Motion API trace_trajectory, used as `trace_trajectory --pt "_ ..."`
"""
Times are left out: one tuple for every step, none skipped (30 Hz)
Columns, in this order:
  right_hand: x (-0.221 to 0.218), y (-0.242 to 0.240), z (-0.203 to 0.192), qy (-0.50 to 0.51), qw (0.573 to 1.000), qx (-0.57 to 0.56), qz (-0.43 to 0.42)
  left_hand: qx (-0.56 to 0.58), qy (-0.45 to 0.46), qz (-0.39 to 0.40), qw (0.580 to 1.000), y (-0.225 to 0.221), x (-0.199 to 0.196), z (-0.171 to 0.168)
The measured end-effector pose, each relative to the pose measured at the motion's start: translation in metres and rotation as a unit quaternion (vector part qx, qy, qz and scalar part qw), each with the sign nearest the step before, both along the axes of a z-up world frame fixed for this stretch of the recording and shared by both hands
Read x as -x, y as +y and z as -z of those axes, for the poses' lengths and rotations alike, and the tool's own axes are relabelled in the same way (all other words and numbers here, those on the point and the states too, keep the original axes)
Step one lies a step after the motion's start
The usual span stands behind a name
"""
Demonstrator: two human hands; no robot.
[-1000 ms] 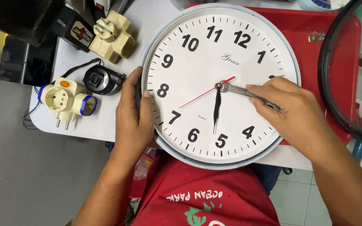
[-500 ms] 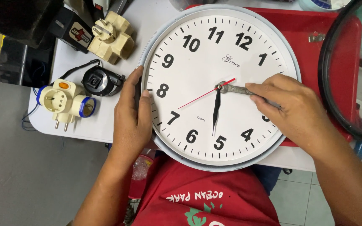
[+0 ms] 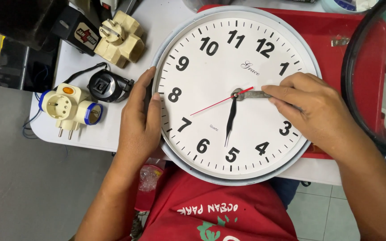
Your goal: Inspecting and repairing a wall clock by cleaning the face and tightening the hands with a wrench.
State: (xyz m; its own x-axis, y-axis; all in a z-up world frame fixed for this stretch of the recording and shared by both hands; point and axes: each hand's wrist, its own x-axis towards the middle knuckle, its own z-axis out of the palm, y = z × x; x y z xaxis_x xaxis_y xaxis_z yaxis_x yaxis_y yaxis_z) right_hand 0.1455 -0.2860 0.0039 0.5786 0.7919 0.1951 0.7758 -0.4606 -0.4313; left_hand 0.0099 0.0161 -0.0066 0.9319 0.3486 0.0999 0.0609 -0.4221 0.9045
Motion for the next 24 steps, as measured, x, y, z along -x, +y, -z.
trace_trajectory --pt "-0.001 0.0 0.001 -0.014 1.0 -0.002 -0.009 0.002 -0.001 0.005 1.0 0.001 0.0 0.0" --pt "-0.002 0.0 0.0 -0.014 1.0 -0.002 -0.009 0.002 -0.001 0.005 1.0 0.002 -0.001 0.0" --pt "-0.002 0.0 0.0 -0.016 1.0 0.002 -0.009 0.005 0.001 0.006 1.0 0.002 -0.001 0.0" --pt "-0.003 0.0 0.0 -0.017 1.0 0.007 -0.008 0.009 0.003 0.007 1.0 0.003 -0.002 0.0" --pt "-0.005 -0.001 0.002 -0.018 1.0 0.007 -0.008 0.009 0.003 0.007 1.0 0.004 -0.002 0.001" --pt "-0.007 -0.002 0.003 -0.015 1.0 0.01 -0.013 0.008 0.002 0.011 1.0 0.005 -0.002 0.002" --pt "-0.009 -0.002 0.004 -0.013 1.0 0.014 -0.018 0.006 0.001 0.015 1.0 0.007 -0.002 0.003" --pt "-0.01 -0.001 0.002 -0.013 1.0 0.014 -0.019 0.007 0.001 0.014 1.0 0.008 -0.002 0.004" --pt "-0.01 0.0 0.001 -0.013 0.999 0.016 -0.025 0.005 -0.001 0.017 1.0 0.009 -0.002 0.005" --pt "-0.011 0.0 -0.001 -0.015 0.999 0.017 -0.031 0.003 -0.005 0.021 1.0 0.01 -0.003 0.006" --pt "-0.01 0.001 -0.001 -0.015 0.999 0.018 -0.031 0.003 -0.005 0.02 1.0 0.011 -0.004 0.004" --pt "-0.009 0.001 -0.002 -0.009 0.999 0.021 -0.027 0.017 0.003 0.02 1.0 0.011 -0.004 0.002" --pt "-0.009 0.002 -0.004 -0.002 0.999 0.025 -0.023 0.031 0.011 0.021 0.999 0.011 -0.005 0.0" --pt "-0.006 0.002 -0.004 -0.003 0.999 0.026 -0.023 0.032 0.01 0.021 0.999 0.012 -0.005 -0.001" --pt "-0.003 0.001 -0.005 -0.005 1.0 0.019 -0.019 0.045 0.012 0.021 0.999 0.012 -0.005 -0.001" --pt "-0.001 0.002 -0.006 -0.007 1.0 0.013 -0.016 0.059 0.015 0.022 0.998 0.012 -0.006 -0.002" --pt "-0.001 0.001 -0.007 -0.009 1.0 0.013 -0.016 0.06 0.013 0.022 0.998 0.014 -0.007 -0.001" --pt "0.001 0.0 -0.008 -0.02 1.0 0.005 -0.023 0.066 -0.001 0.033 0.997 0.015 -0.007 0.0" --pt "0.002 -0.001 -0.008 -0.032 0.999 -0.004 -0.03 0.073 -0.016 0.044 0.996 0.016 -0.007 0.001" --pt "0.006 -0.001 -0.011 -0.032 0.999 -0.003 -0.028 0.074 -0.016 0.046 0.996 0.017 -0.008 0.001" --pt "0.009 -0.001 -0.014 -0.043 0.999 0.003 -0.022 0.076 -0.028 0.055 0.995 0.018 -0.009 0.001" --pt "0.011 -0.001 -0.017 -0.055 0.998 0.008 -0.017 0.077 -0.04 0.062 0.994 0.02 -0.009 0.0" --pt "0.013 -0.001 -0.019 -0.056 0.998 0.008 -0.017 0.076 -0.042 0.062 0.994 0.021 -0.01 0.0" --pt "0.016 -0.002 -0.021 -0.066 0.998 0.006 -0.013 0.076 -0.045 0.068 0.994 0.022 -0.012 0.0"
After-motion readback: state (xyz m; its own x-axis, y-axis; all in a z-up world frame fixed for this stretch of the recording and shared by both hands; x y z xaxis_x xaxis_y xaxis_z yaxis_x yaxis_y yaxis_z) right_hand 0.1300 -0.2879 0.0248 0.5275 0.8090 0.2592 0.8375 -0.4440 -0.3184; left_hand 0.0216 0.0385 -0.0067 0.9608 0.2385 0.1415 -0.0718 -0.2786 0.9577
